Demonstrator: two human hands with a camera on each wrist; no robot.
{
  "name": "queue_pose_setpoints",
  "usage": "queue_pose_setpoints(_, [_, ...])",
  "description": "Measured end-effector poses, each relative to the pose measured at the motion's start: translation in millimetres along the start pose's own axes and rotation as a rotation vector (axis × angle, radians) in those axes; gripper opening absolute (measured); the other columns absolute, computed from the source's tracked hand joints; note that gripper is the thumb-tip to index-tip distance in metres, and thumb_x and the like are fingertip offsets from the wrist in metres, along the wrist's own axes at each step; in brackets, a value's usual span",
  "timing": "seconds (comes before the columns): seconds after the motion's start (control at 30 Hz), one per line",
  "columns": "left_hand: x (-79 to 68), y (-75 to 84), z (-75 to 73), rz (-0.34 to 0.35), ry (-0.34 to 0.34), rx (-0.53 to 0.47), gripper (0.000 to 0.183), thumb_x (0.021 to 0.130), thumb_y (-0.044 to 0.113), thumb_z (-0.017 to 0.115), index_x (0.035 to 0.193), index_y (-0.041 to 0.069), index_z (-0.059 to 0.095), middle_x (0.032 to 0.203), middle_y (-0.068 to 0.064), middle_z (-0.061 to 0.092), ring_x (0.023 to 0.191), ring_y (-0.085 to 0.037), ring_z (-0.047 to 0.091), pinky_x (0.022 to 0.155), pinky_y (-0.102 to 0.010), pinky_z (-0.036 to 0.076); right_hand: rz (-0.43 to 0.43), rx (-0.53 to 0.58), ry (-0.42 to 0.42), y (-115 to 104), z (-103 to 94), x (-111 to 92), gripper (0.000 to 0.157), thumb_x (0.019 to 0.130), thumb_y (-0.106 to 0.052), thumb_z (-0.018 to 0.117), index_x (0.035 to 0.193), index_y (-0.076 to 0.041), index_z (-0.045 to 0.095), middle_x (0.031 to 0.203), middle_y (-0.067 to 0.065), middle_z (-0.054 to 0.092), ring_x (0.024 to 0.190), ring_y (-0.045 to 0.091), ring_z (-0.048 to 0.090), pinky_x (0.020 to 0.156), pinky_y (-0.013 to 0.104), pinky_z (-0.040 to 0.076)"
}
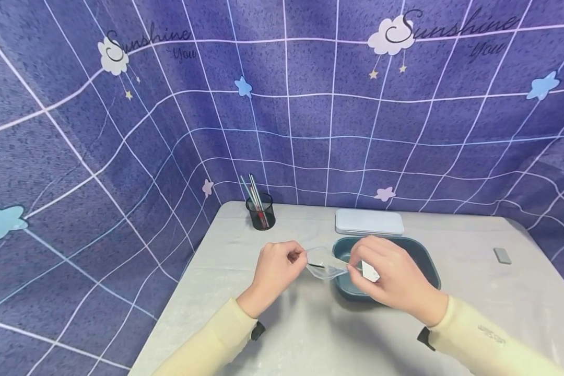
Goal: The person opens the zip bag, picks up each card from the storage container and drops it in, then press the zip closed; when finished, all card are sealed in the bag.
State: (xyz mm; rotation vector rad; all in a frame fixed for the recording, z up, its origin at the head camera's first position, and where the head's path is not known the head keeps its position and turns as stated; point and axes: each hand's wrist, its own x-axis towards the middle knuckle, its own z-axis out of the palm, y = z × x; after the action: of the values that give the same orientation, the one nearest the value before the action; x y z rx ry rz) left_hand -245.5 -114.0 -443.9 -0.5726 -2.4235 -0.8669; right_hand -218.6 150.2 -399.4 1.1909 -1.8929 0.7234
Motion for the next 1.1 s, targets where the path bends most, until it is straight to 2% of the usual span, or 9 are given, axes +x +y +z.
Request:
queue_pose_setpoints(0.17, [-1.3,-1.5,-1.2,-0.007,-0.006,-0.013,0.013,0.083,0.014,0.070,0.076,0.021,0.078,0.064,0.017,0.065,0.056,0.004,0.056,0.062,-0.024,0.049,0.018,-0.034,-0.059,4,9.2,-8,0.004,0.088,-0.018,0.060,0.084,-0.020,0.061,0.089,-0.013,0.060,0.084,0.009,0.061,0.076,0.031,0.049])
queue_pose_setpoints(0.57, [-2.5,-1.0,-2.2,-0.015,-0.009,-0.013,0.012,0.083,0.015,0.070,0.076,0.021,0.078,0.065,0.018,0.065,0.058,0.003,0.057,0.063,-0.025,0.049,-0.023,-0.082,-0.103,10,26.9,-16,0.003,0.085,-0.015,0.059,0.084,-0.017,0.058,0.086,-0.010,0.055,0.079,0.012,0.057,0.065,0.034,0.047])
queue_pose_setpoints(0.83, [-2.9,-0.4,-2.9,-0.010,-0.002,-0.004,0.012,0.083,0.014,0.071,0.075,0.021,0.078,0.064,0.017,0.065,0.058,0.003,0.057,0.062,-0.024,0.049,0.068,-0.116,-0.238,14,37.9,-20,0.007,0.086,-0.012,0.063,0.085,-0.018,0.058,0.095,-0.007,0.057,0.086,0.016,0.057,0.070,0.035,0.046])
queue_pose_setpoints(1.1, [-3.0,-0.5,-2.6,-0.010,-0.005,-0.010,0.012,0.083,0.014,0.072,0.075,0.022,0.078,0.064,0.018,0.065,0.058,0.004,0.057,0.061,-0.023,0.049,0.094,-0.107,-0.275,19,46.2,-22,0.011,0.086,-0.011,0.067,0.083,-0.018,0.059,0.108,-0.001,0.059,0.094,0.020,0.056,0.077,0.040,0.049])
